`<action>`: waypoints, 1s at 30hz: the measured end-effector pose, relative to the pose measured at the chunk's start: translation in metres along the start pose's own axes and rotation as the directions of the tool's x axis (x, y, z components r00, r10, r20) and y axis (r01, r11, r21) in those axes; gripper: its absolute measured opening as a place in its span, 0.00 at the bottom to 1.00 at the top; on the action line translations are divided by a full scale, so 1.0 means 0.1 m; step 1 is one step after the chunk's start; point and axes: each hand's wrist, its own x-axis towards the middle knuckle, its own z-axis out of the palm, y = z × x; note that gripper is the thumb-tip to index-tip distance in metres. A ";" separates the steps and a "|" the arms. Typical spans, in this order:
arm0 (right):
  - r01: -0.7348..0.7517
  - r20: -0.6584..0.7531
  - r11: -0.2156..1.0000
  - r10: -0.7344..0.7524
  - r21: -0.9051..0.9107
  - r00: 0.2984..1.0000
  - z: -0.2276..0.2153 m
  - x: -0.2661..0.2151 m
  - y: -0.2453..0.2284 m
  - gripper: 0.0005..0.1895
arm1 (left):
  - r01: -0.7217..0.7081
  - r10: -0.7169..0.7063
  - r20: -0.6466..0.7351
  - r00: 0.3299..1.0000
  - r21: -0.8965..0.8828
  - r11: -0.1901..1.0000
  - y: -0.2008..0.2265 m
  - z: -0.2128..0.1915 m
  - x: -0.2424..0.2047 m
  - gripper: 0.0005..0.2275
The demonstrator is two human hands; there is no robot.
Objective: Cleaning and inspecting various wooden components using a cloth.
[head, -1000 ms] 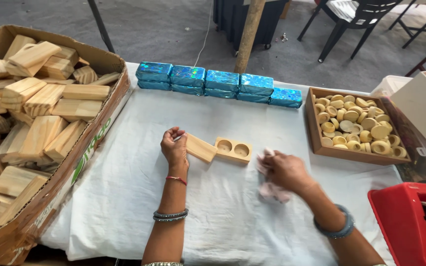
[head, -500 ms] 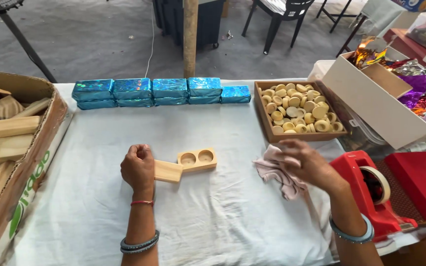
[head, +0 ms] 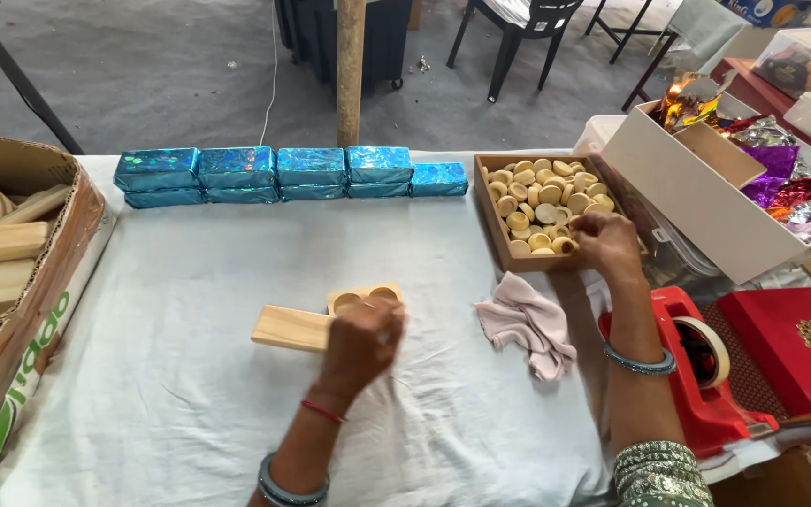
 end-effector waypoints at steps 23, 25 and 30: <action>-0.079 -0.216 0.880 -0.028 -0.469 0.976 0.35 0.40 0.39 0.22 | 0.029 -0.045 0.350 0.936 0.053 0.998 -0.07 0.27 -0.13 0.06; -0.084 -0.218 0.846 -0.039 -0.527 0.975 0.36 0.23 0.24 0.17 | 0.046 -0.055 0.331 0.942 0.037 0.998 -0.03 0.26 -0.12 0.06; 0.447 -0.171 0.894 -0.436 0.027 0.883 0.26 -0.51 -0.55 0.17 | 0.231 -0.200 0.371 0.907 -0.042 0.972 0.03 0.27 -0.11 0.06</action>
